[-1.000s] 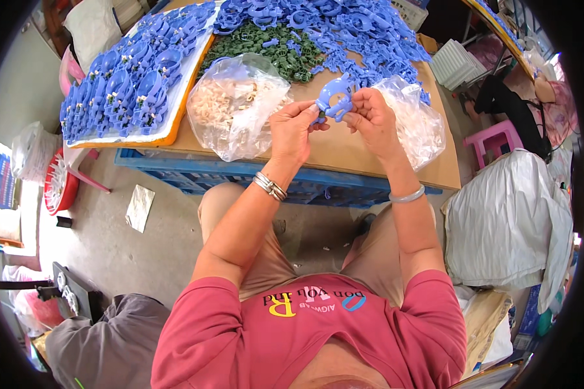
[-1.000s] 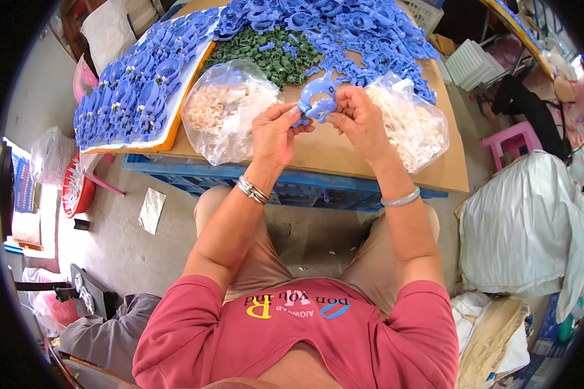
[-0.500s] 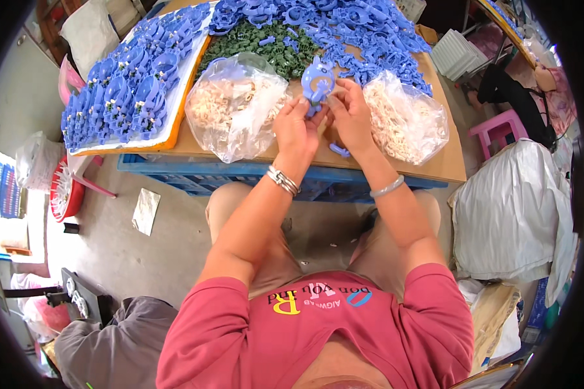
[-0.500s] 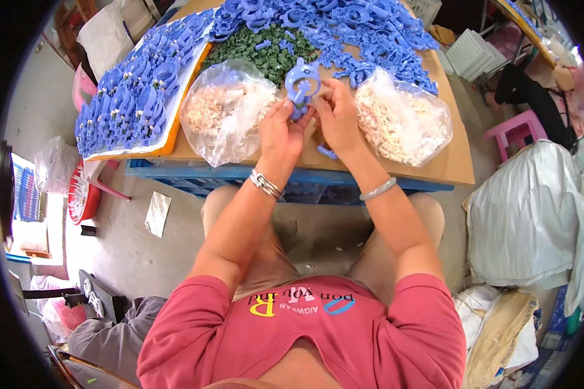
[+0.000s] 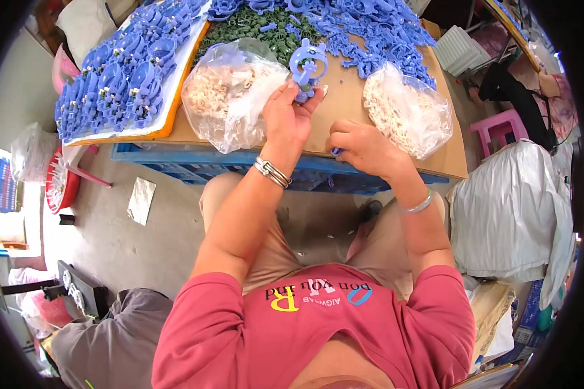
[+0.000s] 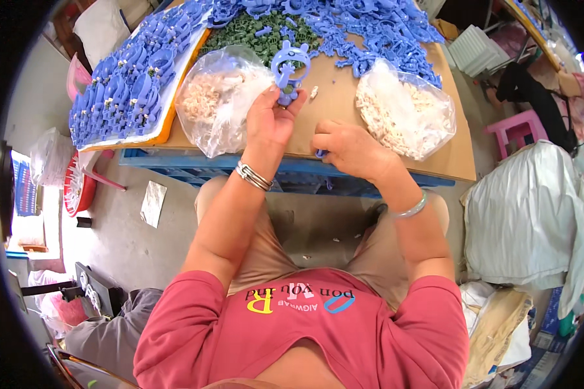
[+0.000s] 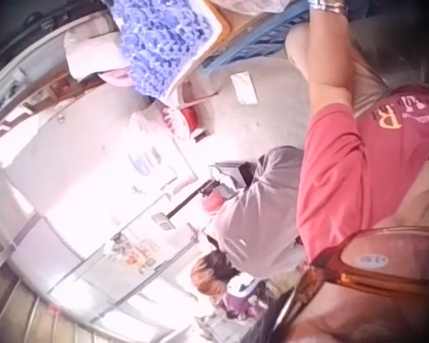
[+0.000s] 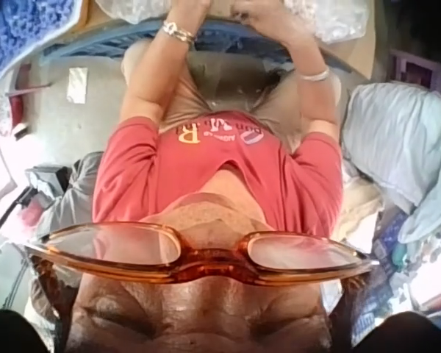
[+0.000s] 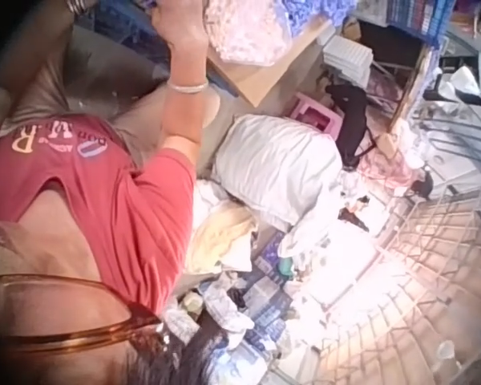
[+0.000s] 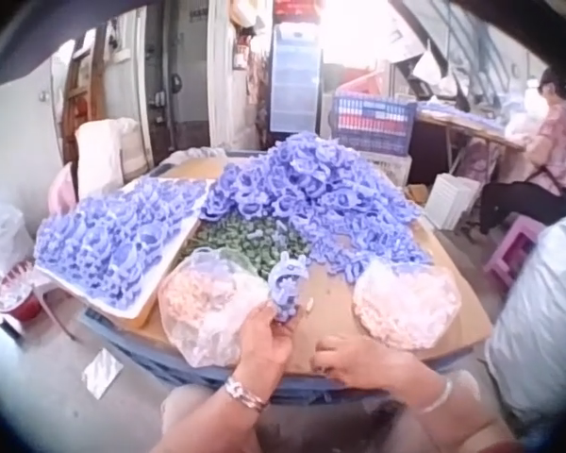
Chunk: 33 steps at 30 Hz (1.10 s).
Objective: Assembling blue plastic toy components by hand.
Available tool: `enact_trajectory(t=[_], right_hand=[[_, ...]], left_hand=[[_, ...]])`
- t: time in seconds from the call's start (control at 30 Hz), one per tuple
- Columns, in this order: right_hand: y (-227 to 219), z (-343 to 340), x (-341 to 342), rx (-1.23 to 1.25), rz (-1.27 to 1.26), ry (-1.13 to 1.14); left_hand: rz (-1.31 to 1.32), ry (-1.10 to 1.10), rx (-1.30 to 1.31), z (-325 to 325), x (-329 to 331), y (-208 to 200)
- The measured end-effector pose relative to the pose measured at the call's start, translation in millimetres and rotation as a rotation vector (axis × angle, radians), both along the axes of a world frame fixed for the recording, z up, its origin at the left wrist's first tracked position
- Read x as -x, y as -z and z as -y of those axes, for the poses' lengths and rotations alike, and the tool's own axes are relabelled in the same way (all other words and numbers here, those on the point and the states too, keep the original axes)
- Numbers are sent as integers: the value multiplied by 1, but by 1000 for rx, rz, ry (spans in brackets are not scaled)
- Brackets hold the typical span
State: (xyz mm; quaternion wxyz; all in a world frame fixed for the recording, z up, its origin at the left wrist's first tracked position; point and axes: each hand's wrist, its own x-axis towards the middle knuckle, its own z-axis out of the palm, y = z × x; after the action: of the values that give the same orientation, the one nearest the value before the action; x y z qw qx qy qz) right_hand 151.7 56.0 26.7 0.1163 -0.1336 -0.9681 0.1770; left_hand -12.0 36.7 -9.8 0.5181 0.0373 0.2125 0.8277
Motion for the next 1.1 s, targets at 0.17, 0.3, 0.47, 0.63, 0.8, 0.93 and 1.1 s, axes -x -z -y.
enact_trajectory(t=[0.17, 0.3, 0.47, 0.63, 0.8, 0.93, 1.1], right_hand=[[1, -13, -2, 319, -314, 151], [4, -20, 9, 1067, -707, 404], [10, -26, 24, 1326, -738, 298], [8, -26, 24, 1480, -735, 323], [9, -30, 22, 1571, -721, 309], [13, -30, 19, 1624, -728, 321], [9, -33, 12, 1644, -701, 285]], left_hand=[[36, 53, 0, 9, -4, -3], [75, 116, 7, 13, -8, -3], [9, 199, 5, 20, -13, -7], [-55, 219, -9, 22, -13, -7], [-76, 219, -6, 22, -13, -7], [-92, 280, -54, 23, -13, -9], [-151, 378, -91, 21, -6, -3]])
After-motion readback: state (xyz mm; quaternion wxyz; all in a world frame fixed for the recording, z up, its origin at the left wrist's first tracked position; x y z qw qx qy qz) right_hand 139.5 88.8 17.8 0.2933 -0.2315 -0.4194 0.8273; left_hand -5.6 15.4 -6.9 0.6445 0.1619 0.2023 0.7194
